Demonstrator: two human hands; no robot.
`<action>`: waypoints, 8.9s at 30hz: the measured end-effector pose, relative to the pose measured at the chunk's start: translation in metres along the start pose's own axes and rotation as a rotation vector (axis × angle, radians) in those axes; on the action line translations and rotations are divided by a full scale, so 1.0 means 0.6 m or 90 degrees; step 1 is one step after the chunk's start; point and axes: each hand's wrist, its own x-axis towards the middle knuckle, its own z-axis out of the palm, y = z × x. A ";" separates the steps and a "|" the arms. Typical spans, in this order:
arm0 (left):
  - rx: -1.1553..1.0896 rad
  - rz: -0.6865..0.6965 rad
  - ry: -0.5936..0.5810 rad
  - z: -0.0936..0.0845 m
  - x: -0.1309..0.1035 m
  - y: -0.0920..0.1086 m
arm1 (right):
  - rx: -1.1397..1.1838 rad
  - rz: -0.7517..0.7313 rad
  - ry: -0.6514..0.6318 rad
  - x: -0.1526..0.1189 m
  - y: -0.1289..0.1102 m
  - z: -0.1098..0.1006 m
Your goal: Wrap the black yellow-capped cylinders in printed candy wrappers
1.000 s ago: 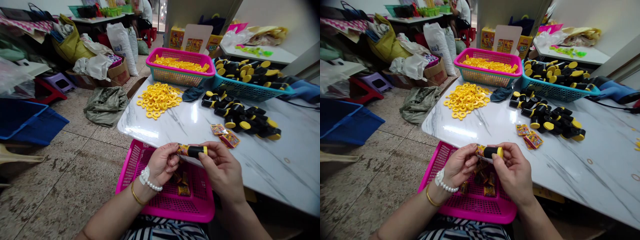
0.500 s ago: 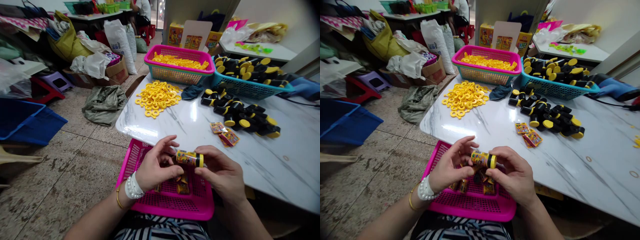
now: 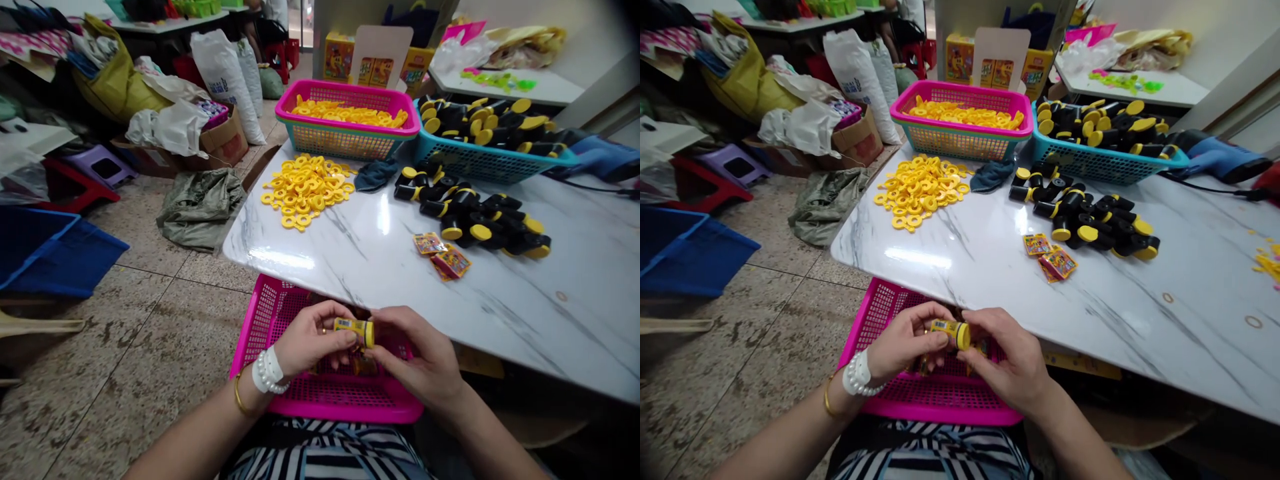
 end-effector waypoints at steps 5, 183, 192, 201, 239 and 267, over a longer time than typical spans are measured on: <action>0.099 0.082 0.049 -0.001 -0.029 -0.044 | 0.081 0.099 0.040 -0.040 -0.011 0.038; 0.296 0.353 0.269 0.103 0.064 0.019 | -0.199 0.149 0.271 0.039 0.039 -0.009; 0.077 0.141 0.258 0.076 0.061 0.024 | -0.208 -0.027 0.186 0.058 0.018 -0.015; -0.210 0.084 0.259 0.022 0.049 0.069 | -0.114 0.086 0.059 0.117 0.043 -0.039; -0.325 0.064 0.083 0.035 0.062 0.073 | 0.229 0.133 0.072 0.077 -0.007 -0.034; -0.184 -0.020 -0.001 0.022 0.053 0.053 | -0.148 -0.040 -0.031 0.073 -0.017 -0.042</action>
